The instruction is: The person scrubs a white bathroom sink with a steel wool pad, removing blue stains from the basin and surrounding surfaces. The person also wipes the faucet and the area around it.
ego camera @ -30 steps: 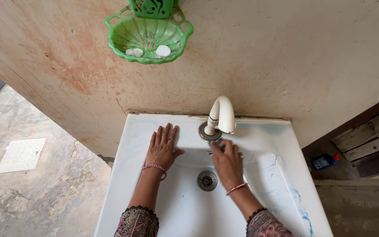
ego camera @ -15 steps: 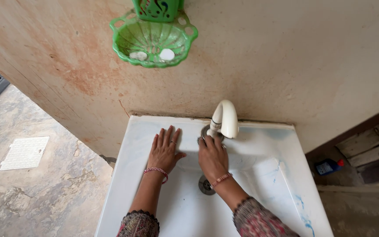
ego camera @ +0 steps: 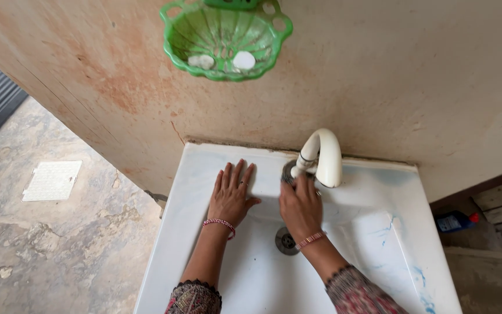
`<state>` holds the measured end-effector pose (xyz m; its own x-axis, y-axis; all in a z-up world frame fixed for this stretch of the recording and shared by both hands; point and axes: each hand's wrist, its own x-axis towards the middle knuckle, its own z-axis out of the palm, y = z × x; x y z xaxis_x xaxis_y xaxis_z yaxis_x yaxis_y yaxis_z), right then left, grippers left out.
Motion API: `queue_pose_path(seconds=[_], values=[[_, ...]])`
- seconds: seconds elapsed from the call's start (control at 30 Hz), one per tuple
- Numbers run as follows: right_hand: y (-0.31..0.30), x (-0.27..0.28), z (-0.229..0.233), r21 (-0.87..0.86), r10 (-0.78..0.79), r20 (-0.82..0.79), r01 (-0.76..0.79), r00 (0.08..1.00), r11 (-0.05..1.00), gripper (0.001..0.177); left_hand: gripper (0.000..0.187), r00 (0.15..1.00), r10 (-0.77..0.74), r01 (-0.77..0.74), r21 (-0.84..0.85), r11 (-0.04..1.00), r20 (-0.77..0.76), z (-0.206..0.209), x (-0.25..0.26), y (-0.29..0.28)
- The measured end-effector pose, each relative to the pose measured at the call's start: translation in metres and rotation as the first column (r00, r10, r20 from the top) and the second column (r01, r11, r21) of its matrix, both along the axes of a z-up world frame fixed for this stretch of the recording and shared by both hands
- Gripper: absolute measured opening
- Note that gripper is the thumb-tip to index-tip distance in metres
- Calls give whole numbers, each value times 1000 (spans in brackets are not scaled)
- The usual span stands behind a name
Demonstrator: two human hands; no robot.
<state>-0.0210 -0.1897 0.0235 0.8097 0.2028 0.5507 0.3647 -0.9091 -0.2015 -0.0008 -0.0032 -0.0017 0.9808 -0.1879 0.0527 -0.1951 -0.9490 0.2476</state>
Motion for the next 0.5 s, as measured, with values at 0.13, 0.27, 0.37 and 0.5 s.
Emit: queue_pose_path(seconds=[0.13,0.27,0.37,0.5], values=[[25,21,-4,-109,-85,-60,78,995,991,9,96,1000,-6,6,9,1000,30,-4,-1,2],[14,3,12,-82,-70,-98,62,993,995,24,96,1000,-18,18,12,1000,26,-5,-1,2],[6,-5,16,-135,-36,-174,12,984,991,42,96,1000,-15,15,-7,1000,12,-1,2,0],[25,19,13,-293,-80,-194,20,978,956,43,94,1000,-18,18,-7,1000,25,0,-1,2]])
